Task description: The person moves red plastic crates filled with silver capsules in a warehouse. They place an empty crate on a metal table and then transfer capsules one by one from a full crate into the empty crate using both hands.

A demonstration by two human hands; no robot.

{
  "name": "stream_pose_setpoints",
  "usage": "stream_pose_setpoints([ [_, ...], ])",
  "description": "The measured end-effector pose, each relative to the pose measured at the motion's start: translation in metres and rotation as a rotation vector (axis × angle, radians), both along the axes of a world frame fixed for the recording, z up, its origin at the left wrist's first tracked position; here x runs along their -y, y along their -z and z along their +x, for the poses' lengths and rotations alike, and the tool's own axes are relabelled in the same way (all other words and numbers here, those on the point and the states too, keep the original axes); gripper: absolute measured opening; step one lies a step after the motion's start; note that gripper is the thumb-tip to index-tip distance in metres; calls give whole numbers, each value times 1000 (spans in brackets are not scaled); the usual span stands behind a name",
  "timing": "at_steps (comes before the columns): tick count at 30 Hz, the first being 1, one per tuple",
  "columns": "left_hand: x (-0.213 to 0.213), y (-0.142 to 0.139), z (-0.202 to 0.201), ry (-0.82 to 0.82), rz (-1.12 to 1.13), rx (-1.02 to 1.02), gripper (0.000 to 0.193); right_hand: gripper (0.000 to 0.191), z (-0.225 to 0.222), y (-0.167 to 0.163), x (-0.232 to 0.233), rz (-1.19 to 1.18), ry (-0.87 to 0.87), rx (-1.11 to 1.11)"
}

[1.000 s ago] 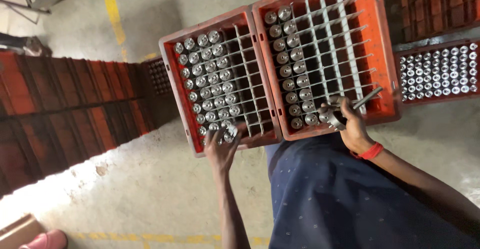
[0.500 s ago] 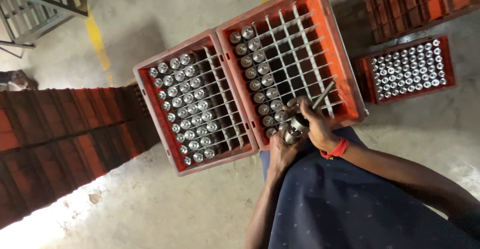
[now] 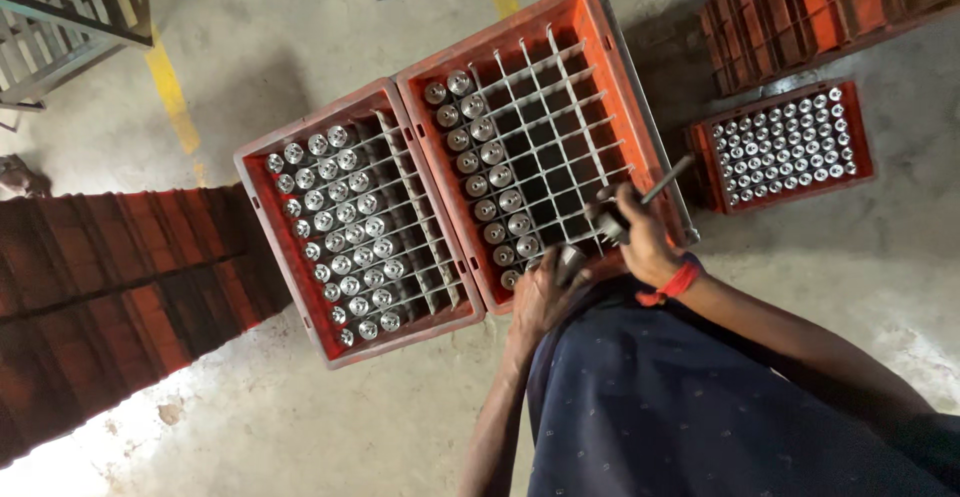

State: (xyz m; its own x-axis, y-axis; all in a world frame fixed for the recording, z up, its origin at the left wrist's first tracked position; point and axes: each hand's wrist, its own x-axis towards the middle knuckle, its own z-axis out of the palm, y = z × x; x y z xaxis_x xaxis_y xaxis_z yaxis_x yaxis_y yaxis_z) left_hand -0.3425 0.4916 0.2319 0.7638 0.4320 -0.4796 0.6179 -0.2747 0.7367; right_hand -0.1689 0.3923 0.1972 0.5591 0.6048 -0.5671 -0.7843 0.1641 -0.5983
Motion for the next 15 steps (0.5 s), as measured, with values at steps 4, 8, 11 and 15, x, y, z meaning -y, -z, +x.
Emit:
stream_pose_setpoints([
  [4,-1,8,-6,34,517,125,62,29,19,15,18,-29,72,90],
  [8,1,28,-20,46,574,367,72,28,8,34,31,-89,75,36],
  [11,-9,40,-48,-50,565,369,52,23,-9,47,39,-113,103,9],
  [15,-62,45,-109,-275,731,80,19,24,-20,49,44,-102,81,20],
])
